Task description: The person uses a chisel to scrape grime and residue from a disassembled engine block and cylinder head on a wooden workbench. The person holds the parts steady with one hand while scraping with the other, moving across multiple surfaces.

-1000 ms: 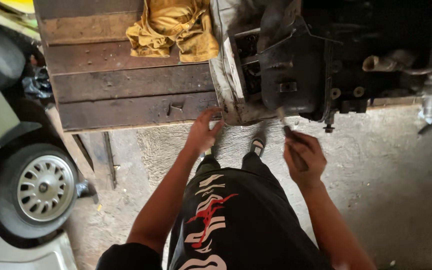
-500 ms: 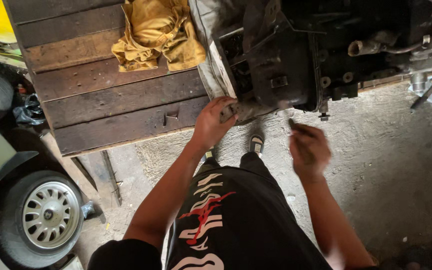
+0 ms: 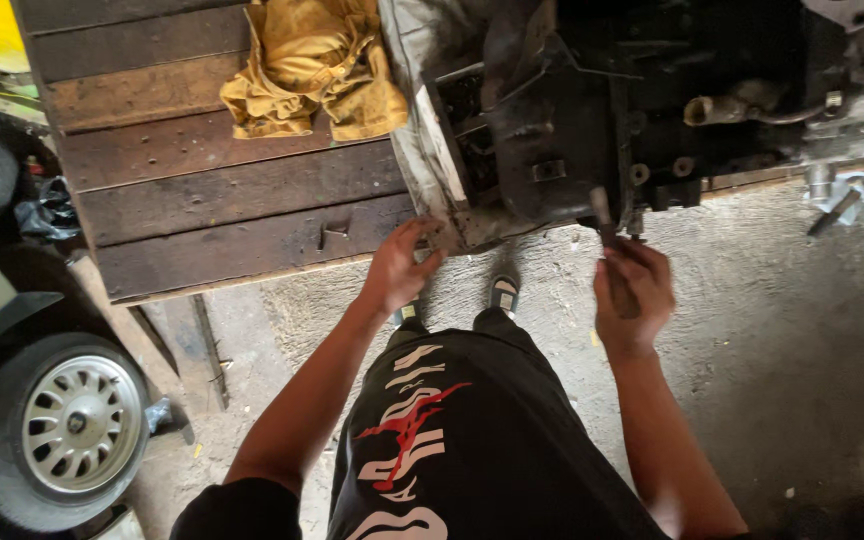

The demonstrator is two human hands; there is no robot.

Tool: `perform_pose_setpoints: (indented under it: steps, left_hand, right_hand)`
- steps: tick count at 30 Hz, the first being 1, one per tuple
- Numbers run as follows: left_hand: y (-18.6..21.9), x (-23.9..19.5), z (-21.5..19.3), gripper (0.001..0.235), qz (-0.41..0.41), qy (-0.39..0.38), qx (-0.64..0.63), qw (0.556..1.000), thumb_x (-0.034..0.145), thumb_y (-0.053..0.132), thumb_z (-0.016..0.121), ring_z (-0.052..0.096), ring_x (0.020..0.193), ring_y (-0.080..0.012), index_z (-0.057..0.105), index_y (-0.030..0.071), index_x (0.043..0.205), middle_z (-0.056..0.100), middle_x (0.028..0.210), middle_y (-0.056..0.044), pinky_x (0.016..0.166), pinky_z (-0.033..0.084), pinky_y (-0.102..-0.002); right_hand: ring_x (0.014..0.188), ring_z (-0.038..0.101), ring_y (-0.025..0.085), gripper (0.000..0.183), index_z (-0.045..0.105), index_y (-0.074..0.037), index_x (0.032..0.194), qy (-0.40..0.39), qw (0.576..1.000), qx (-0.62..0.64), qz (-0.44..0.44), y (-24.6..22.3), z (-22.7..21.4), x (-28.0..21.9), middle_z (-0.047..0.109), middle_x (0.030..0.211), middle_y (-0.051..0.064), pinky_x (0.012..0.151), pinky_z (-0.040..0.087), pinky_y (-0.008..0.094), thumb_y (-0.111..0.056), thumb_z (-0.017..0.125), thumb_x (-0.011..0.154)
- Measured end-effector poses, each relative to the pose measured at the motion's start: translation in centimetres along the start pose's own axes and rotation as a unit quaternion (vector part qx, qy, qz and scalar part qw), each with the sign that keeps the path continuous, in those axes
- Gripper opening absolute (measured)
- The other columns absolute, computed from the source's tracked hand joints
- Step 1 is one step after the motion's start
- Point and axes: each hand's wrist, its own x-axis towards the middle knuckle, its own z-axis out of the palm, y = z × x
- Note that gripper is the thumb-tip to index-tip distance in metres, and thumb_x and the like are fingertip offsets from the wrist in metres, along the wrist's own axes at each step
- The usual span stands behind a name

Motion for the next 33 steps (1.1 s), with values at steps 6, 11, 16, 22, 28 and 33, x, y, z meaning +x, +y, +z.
perform_pose_setpoints:
  steps: [6, 11, 16, 22, 28, 33]
  left_hand:
    - [0.5, -0.8, 1.8, 0.039, -0.011, 0.012, -0.016, 1.0, 0.092, 0.024, 0.073, 0.065, 0.124, -0.0325, 0.065, 0.011, 0.128, 0.066, 0.136, -0.013, 0.106, 0.054, -0.04]
    - [2.8, -1.5, 1.5, 0.044, -0.035, 0.018, -0.037, 0.999, 0.091, 0.024, 0.073, 0.063, 0.125, -0.033, 0.063, 0.01, 0.131, 0.066, 0.135, -0.014, 0.105, 0.05, -0.04]
    - [4.4, -1.2, 1.1, 0.042, -0.059, 0.012, -0.032, 0.998, 0.092, 0.023, 0.073, 0.061, 0.127, -0.0344, 0.063, 0.011, 0.132, 0.063, 0.137, -0.015, 0.106, 0.048, -0.042]
    - [5.0, 0.2, 1.2, 0.045, -0.019, 0.035, -0.024, 0.999, 0.09, 0.021, 0.073, 0.058, 0.131, -0.0355, 0.063, 0.01, 0.133, 0.063, 0.138, -0.015, 0.111, 0.045, -0.043]
    - [5.7, 1.9, 1.0, 0.047, -0.007, 0.044, -0.033, 0.998, 0.089, 0.018, 0.074, 0.056, 0.133, -0.0371, 0.061, 0.009, 0.133, 0.06, 0.141, -0.016, 0.112, 0.044, -0.043]
    - [5.0, 1.6, 1.0, 0.047, 0.003, 0.072, -0.043, 0.996, 0.089, 0.016, 0.073, 0.056, 0.133, -0.0377, 0.061, 0.008, 0.134, 0.06, 0.142, -0.017, 0.114, 0.043, -0.043]
  right_hand:
    - [0.107, 0.072, 0.029, 0.021, 0.073, -0.002, 0.104, -0.042, 0.998, 0.048, 0.01, -1.2, -0.8, -0.1, 0.07, 0.115, 0.017, 0.09, 0.06, 0.036, 0.003, 0.081, 0.085]
    - [0.107, 0.07, 0.032, 0.02, 0.073, 0.0, 0.107, -0.004, 1.0, -0.003, -0.008, 0.4, -1.2, 1.1, 0.068, 0.114, 0.019, 0.09, 0.06, 0.036, 0.004, 0.081, 0.088]
    - [0.101, 0.071, 0.03, 0.019, 0.074, 0.0, 0.101, -0.014, 0.999, -0.033, -0.005, 0.6, -2.4, -0.3, 0.069, 0.109, 0.017, 0.085, 0.062, 0.036, 0.004, 0.082, 0.084]
    - [0.106, 0.072, 0.031, 0.018, 0.07, -0.001, 0.101, -0.001, 1.0, 0.017, -0.026, 0.7, -3.0, -0.7, 0.068, 0.114, 0.018, 0.087, 0.062, 0.035, 0.004, 0.081, 0.088]
    - [0.104, 0.072, 0.03, 0.02, 0.073, -0.001, 0.103, -0.039, 0.999, 0.01, -0.033, 0.9, -2.2, 0.5, 0.069, 0.113, 0.018, 0.087, 0.061, 0.036, 0.003, 0.082, 0.086]
    - [0.104, 0.072, 0.029, 0.021, 0.073, -0.002, 0.104, -0.019, 1.0, 0.019, -0.014, 1.4, -2.1, 0.8, 0.071, 0.113, 0.016, 0.087, 0.061, 0.036, 0.002, 0.083, 0.086]
